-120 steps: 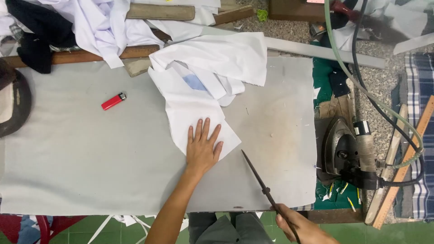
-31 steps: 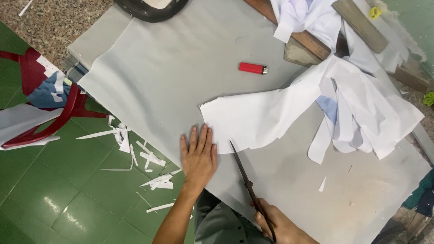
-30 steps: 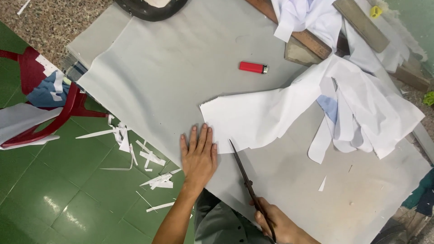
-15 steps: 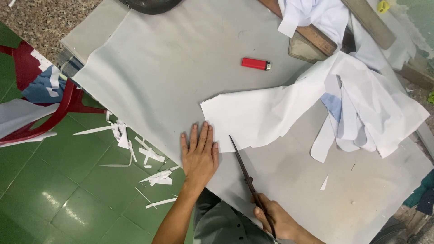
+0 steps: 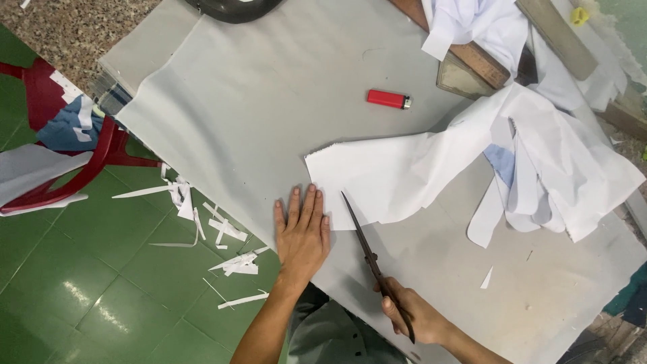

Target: The person cuts a piece of white fabric using shears, then irons the fabric on a table. They use a ruler and pencil to mark measurements on the fabric.

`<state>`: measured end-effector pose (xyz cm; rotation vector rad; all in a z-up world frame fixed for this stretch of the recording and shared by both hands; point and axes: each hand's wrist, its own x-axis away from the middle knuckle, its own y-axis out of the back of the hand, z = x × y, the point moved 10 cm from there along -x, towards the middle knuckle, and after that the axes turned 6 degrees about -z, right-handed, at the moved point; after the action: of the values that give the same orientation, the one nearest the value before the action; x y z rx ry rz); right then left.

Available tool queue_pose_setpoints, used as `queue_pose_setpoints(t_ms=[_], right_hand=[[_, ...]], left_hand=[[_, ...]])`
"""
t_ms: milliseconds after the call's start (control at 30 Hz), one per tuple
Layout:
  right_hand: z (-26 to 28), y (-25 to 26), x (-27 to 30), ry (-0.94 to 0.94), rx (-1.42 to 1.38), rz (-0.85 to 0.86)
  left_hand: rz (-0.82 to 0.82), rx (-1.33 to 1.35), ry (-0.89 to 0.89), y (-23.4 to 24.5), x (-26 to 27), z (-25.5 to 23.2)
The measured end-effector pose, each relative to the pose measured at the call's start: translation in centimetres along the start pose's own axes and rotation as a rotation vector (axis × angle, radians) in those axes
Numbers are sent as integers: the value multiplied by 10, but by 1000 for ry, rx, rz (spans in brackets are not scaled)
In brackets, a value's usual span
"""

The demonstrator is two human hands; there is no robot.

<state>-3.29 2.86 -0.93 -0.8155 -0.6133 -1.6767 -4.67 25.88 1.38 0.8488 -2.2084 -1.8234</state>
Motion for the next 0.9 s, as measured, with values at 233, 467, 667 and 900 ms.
queue_pose_setpoints(t_ms=[233, 467, 667, 900], right_hand=[[0, 2, -8, -17, 13, -25], [-12, 22, 21, -31, 11, -63], [-50, 96, 45, 129, 291, -465], [95, 202, 10, 236, 214, -1344]], left_hand=[[-26, -9, -10, 3, -2, 0], [-42, -12, -25, 9, -3, -3], [-155, 91, -109, 26, -12, -19], [50, 159, -150, -22, 0, -45]])
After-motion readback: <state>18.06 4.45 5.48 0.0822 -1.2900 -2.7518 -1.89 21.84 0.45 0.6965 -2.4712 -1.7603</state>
